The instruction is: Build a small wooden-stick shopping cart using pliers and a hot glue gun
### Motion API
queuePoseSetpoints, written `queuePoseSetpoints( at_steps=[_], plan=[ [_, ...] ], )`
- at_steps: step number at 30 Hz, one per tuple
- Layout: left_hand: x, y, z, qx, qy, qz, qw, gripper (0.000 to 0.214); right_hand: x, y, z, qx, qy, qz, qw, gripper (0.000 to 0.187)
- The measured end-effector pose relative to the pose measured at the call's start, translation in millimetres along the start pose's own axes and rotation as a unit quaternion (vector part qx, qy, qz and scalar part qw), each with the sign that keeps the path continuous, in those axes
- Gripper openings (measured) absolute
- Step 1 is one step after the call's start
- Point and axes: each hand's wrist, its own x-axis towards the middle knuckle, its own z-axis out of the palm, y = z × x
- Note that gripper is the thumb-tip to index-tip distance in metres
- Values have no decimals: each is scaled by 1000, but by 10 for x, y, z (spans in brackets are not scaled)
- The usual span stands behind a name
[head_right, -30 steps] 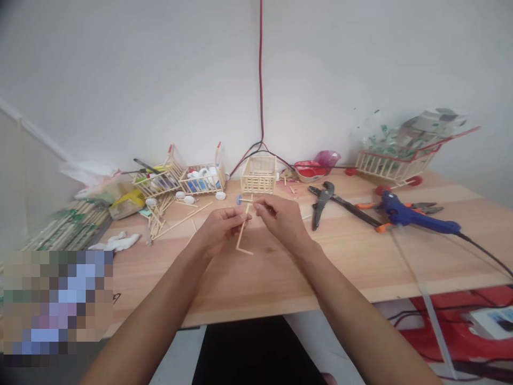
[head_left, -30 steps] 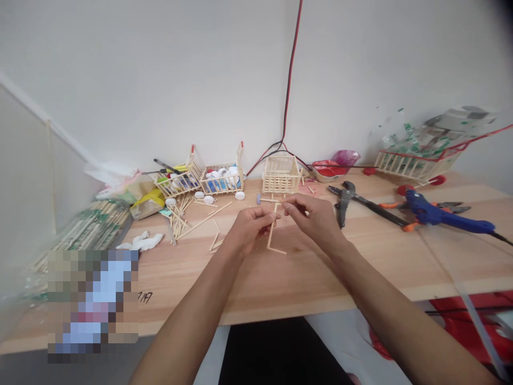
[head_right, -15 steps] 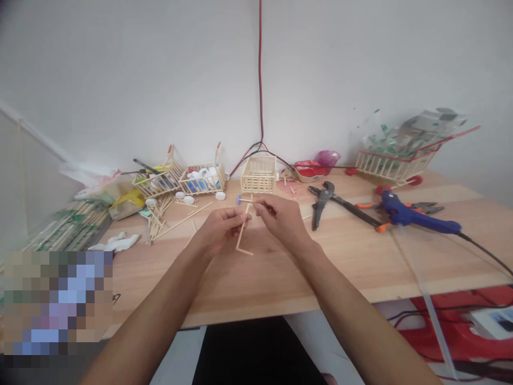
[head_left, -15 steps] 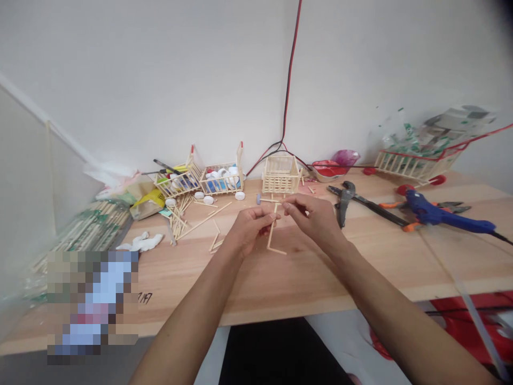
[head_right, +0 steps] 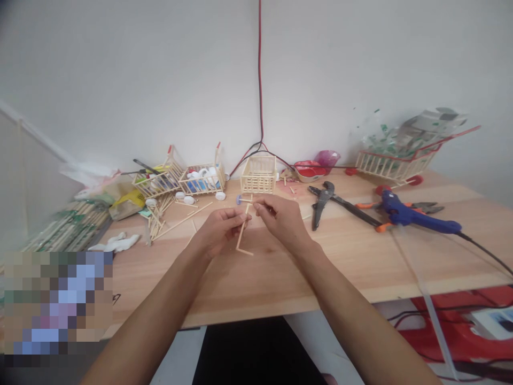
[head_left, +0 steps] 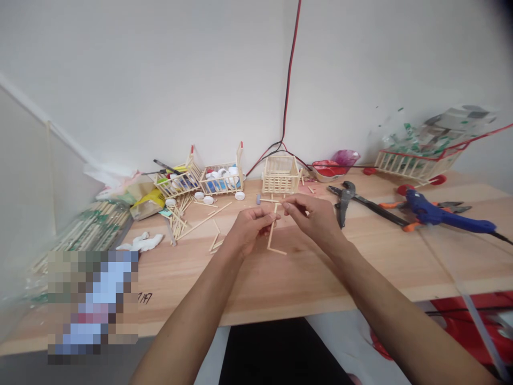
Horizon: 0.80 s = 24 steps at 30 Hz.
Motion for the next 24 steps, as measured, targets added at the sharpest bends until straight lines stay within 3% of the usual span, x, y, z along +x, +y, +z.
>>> queuePoseSetpoints(
  at_steps=[24],
  plan=[
    [-3, 20, -1, -15, -12, -13, 1000, 38, -4, 9, 25, 3, 9, 13, 1000, 20]
  ],
)
